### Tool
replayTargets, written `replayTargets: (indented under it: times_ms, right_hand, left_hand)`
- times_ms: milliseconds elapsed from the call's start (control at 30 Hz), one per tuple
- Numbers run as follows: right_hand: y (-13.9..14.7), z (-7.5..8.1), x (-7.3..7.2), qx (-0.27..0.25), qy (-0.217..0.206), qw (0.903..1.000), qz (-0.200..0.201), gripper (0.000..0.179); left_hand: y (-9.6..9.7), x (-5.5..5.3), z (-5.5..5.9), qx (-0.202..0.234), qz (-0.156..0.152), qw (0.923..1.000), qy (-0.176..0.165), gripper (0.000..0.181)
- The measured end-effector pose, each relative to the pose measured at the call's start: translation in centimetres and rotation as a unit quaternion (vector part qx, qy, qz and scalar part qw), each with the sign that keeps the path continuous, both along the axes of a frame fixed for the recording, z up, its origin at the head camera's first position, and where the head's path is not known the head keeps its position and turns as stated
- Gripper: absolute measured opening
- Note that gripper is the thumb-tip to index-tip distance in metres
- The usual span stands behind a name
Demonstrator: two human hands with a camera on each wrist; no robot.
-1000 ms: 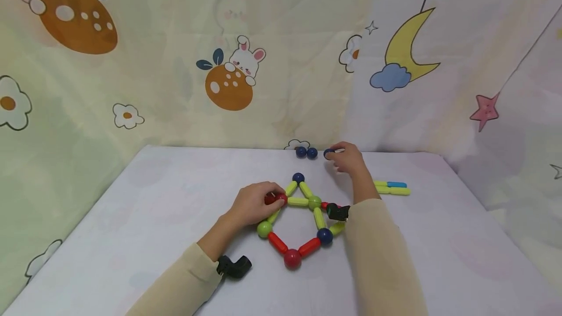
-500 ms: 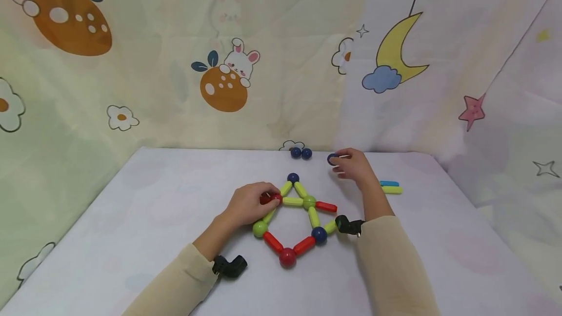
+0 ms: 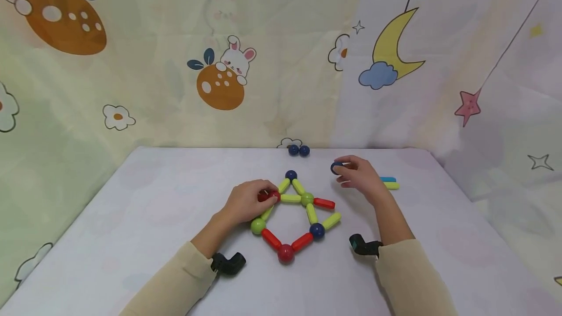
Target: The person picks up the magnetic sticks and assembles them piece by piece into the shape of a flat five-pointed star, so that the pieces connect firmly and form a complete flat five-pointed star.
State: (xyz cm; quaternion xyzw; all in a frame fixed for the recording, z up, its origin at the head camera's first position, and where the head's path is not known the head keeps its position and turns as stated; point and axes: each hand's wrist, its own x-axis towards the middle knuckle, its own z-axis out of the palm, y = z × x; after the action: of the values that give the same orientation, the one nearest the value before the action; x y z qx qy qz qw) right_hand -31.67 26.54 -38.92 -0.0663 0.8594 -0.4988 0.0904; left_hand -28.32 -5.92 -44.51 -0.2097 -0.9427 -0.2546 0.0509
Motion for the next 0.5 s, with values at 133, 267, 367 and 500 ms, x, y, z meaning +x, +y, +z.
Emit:
replayTargets:
  times_ms: [133, 267, 367, 500]
  right_hand:
    - [1.1, -0.1, 1.3, 0.010, -0.007, 0.9998, 0.012, 0.058]
    - [1.9, -0.4, 2.3, 0.015, -0.019, 0.9997, 0.010, 0.057]
    - [2.3, -0.7, 2.9, 0.017, -0.028, 0.9994, 0.015, 0.056]
    - [2.5, -1.0, 3.7, 0.017, -0.036, 0.9988, 0.028, 0.054]
  left_hand:
    - [0.0, 0.0, 0.2, -0.003, 0.000, 1.0000, 0.004, 0.026]
    - [0.0, 0.1, 0.5, 0.003, -0.004, 0.9999, 0.013, 0.025]
    - [0.0, 0.2, 0.6, 0.003, -0.005, 0.9999, 0.012, 0.026]
    - [0.1, 0.2, 0.4, 0.000, -0.003, 1.0000, 0.005, 0.026]
